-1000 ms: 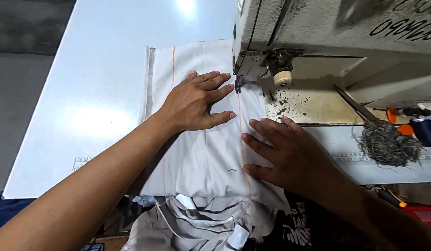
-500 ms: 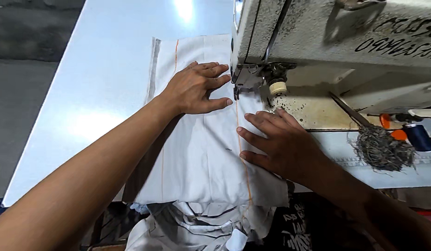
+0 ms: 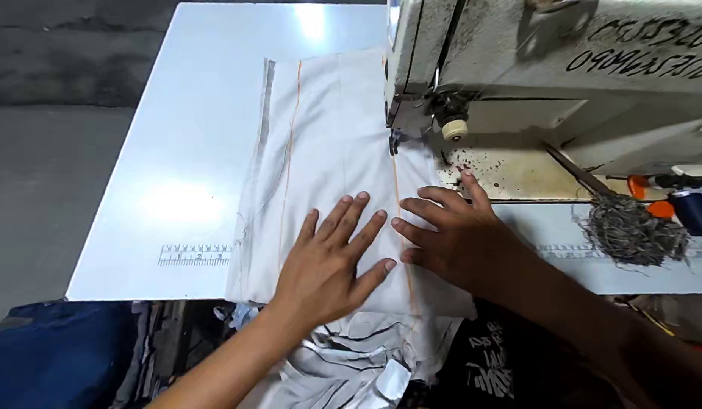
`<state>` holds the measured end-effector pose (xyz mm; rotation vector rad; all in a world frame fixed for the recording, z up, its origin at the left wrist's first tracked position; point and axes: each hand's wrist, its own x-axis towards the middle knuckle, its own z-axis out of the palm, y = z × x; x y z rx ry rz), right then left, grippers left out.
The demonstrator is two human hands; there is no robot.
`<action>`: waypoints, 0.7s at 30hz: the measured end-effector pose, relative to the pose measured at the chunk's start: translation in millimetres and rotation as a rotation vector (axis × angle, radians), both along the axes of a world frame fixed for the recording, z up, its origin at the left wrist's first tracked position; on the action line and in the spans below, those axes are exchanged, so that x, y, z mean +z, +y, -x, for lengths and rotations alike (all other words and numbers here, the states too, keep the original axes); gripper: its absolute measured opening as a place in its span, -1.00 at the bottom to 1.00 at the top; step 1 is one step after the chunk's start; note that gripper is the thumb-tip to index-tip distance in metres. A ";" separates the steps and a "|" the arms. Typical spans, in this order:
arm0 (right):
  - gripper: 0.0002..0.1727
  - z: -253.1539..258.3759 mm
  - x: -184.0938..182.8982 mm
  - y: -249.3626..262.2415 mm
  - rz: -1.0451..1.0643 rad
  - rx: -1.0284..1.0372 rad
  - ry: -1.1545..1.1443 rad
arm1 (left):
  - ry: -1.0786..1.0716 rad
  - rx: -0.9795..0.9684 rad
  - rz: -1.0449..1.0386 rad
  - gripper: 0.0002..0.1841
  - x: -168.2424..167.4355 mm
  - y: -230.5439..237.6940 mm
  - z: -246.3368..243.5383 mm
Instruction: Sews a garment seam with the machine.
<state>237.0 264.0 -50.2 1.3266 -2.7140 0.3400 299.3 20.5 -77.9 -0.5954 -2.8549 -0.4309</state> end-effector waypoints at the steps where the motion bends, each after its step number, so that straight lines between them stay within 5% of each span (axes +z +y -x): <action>1: -0.44 -6.9 -0.5 2.2 -0.007 0.002 0.002 | -0.025 -0.016 0.025 -0.29 -1.4 -7.5 2.4; 9: -0.42 -36.9 -5.5 12.1 0.029 -0.061 0.008 | -0.032 -0.133 -0.047 -0.44 7.0 3.9 3.9; 21: -0.37 -9.2 -6.3 16.7 0.017 -0.047 0.003 | -0.004 -0.187 -0.055 -0.33 1.7 -8.2 39.8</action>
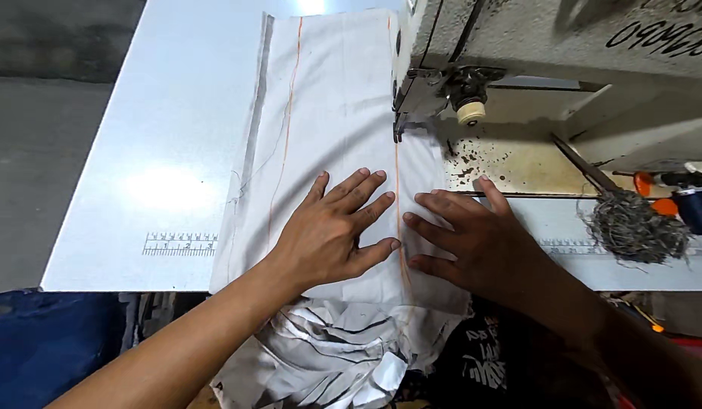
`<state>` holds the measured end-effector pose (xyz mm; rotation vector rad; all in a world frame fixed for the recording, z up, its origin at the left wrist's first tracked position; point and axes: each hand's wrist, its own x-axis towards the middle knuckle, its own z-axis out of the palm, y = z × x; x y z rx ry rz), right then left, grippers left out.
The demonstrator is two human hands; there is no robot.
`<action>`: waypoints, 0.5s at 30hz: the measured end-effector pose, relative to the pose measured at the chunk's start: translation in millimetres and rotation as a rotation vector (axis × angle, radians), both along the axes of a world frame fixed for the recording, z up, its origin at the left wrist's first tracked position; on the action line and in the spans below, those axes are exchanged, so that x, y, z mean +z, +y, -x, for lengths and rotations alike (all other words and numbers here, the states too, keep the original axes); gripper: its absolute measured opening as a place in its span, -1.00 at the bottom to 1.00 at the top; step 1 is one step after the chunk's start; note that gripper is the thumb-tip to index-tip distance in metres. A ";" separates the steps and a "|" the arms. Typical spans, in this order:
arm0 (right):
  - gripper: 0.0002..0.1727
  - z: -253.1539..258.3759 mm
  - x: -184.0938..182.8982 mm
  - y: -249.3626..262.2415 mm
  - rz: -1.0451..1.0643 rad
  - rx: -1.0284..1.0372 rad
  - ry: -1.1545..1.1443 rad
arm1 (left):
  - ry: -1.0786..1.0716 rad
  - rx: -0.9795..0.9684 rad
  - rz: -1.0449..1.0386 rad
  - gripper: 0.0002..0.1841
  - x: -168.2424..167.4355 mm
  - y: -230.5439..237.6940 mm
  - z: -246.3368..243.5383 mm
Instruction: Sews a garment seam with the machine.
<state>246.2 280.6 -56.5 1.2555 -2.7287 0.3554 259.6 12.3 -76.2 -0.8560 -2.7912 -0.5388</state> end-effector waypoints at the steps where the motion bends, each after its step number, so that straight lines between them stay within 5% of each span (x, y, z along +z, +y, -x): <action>1: -0.37 2.9 0.3 0.5 -0.003 -0.002 -0.003 | 0.001 -0.002 0.004 -0.33 -0.1 0.1 3.0; 15: -0.37 39.6 2.5 1.0 0.040 -0.015 -0.017 | 0.007 -0.018 0.043 -0.25 3.1 -5.1 52.0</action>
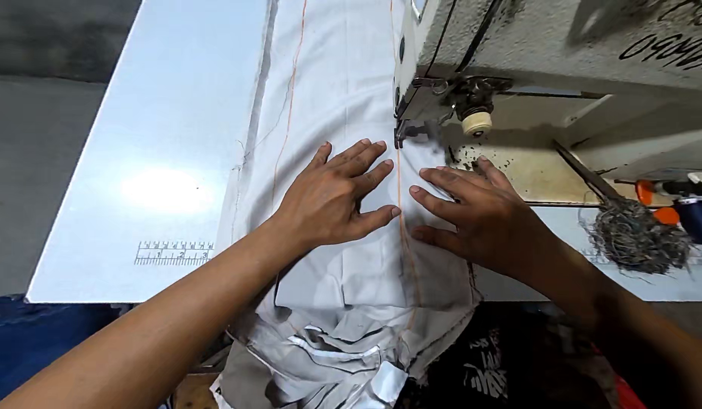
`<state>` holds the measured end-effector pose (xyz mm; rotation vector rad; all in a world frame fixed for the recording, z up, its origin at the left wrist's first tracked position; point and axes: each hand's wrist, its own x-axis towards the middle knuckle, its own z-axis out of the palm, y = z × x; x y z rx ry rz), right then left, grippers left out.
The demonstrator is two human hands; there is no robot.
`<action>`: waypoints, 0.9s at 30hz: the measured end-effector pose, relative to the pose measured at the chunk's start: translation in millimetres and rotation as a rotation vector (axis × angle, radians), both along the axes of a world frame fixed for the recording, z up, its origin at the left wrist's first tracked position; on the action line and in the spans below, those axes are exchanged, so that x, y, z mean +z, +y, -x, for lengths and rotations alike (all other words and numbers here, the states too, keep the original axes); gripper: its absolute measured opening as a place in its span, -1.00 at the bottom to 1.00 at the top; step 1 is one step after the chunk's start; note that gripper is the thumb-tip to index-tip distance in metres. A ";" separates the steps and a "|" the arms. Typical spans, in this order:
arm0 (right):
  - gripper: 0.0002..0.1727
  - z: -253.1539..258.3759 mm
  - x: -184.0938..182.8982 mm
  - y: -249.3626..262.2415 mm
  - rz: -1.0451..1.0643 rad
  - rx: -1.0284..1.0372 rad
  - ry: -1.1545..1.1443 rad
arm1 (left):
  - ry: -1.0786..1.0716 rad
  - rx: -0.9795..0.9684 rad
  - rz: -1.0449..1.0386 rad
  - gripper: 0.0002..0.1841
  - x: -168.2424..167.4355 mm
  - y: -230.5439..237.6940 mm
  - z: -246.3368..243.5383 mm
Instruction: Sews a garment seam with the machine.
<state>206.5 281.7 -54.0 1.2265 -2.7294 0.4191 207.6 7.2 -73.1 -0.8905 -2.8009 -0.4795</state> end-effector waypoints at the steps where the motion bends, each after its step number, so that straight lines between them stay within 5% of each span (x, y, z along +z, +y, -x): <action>1: -0.37 3.0 0.3 0.1 0.008 0.004 -0.004 | -0.006 -0.004 0.000 -0.25 0.5 -0.9 4.0; 18: -0.25 47.1 8.4 -2.5 -0.120 -0.041 -0.102 | 0.064 0.065 0.085 -0.20 5.1 -0.9 44.7; 21: -0.33 31.8 9.2 -2.1 -0.045 -0.109 -0.071 | 0.272 0.124 -0.022 -0.55 29.9 -5.7 -18.6; 24: -0.54 -70.0 6.4 5.8 0.224 -0.292 0.080 | 0.479 0.312 -0.488 -0.89 15.4 -41.1 -136.7; 26: -0.59 -162.0 -13.0 6.1 0.405 -0.462 -0.083 | 0.424 0.606 -0.718 -0.88 -24.0 -58.0 -199.7; 27: -0.54 -199.7 -20.6 0.6 0.424 -0.544 -0.333 | 0.309 0.744 -0.803 -0.69 -41.3 -59.6 -219.0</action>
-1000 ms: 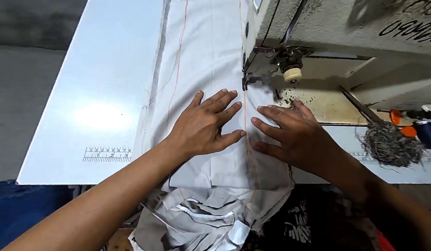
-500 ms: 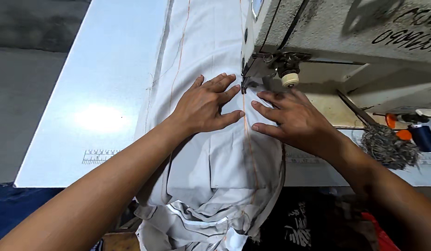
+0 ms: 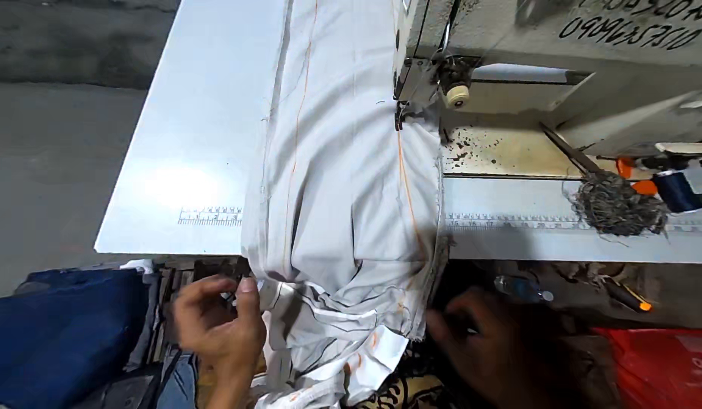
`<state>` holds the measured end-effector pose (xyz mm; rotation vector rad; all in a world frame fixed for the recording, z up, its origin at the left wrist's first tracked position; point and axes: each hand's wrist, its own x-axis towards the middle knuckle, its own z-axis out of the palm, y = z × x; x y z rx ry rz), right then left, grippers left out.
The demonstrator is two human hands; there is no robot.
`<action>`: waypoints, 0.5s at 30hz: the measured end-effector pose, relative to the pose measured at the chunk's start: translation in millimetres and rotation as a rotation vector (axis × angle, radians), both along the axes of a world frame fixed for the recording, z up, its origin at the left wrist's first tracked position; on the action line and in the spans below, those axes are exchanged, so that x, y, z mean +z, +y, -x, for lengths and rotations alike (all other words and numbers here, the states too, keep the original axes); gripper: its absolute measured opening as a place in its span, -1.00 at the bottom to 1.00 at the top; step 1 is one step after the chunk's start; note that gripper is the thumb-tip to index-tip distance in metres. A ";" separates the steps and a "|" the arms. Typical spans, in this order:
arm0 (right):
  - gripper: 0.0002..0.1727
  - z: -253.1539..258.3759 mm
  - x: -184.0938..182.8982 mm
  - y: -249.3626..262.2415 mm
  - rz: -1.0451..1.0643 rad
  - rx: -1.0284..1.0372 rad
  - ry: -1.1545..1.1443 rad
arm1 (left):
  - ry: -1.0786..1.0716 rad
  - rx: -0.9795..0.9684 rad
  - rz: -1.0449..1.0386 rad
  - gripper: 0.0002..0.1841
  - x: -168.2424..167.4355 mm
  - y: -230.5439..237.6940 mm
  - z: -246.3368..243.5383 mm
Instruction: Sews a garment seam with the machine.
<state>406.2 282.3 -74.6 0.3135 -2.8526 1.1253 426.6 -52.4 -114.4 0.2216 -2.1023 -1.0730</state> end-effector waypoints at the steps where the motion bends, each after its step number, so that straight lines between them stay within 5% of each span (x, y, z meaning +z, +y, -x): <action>1: -0.48 -26.6 -3.7 -6.5 0.070 -0.008 -0.291 | -0.134 0.019 -0.132 -0.34 -13.4 2.4 -13.3; 3: -0.44 -50.6 -12.9 -22.1 0.217 -0.008 -0.666 | -0.354 -0.029 -0.339 0.01 -23.1 14.8 -15.5; 4: -0.48 -52.9 -17.4 -29.7 0.297 -0.009 -0.740 | -0.391 -0.055 -0.393 -0.12 -22.0 24.7 -9.7; 6: -0.59 -45.4 -20.2 -40.9 0.457 -0.086 -0.818 | -0.370 -0.089 -0.483 -0.77 -10.5 49.4 5.6; 10: -0.82 -32.9 16.1 -28.9 1.023 -0.272 -0.607 | -0.223 -0.123 -0.553 -0.84 83.2 77.9 17.5; 13: -0.75 2.8 73.3 17.3 0.875 -0.272 -0.177 | -0.203 -0.188 -0.425 -0.83 138.4 58.6 22.0; 15: -0.68 20.0 85.9 44.9 0.690 -0.174 -0.140 | -0.278 -0.183 -0.322 -0.79 146.6 48.4 25.1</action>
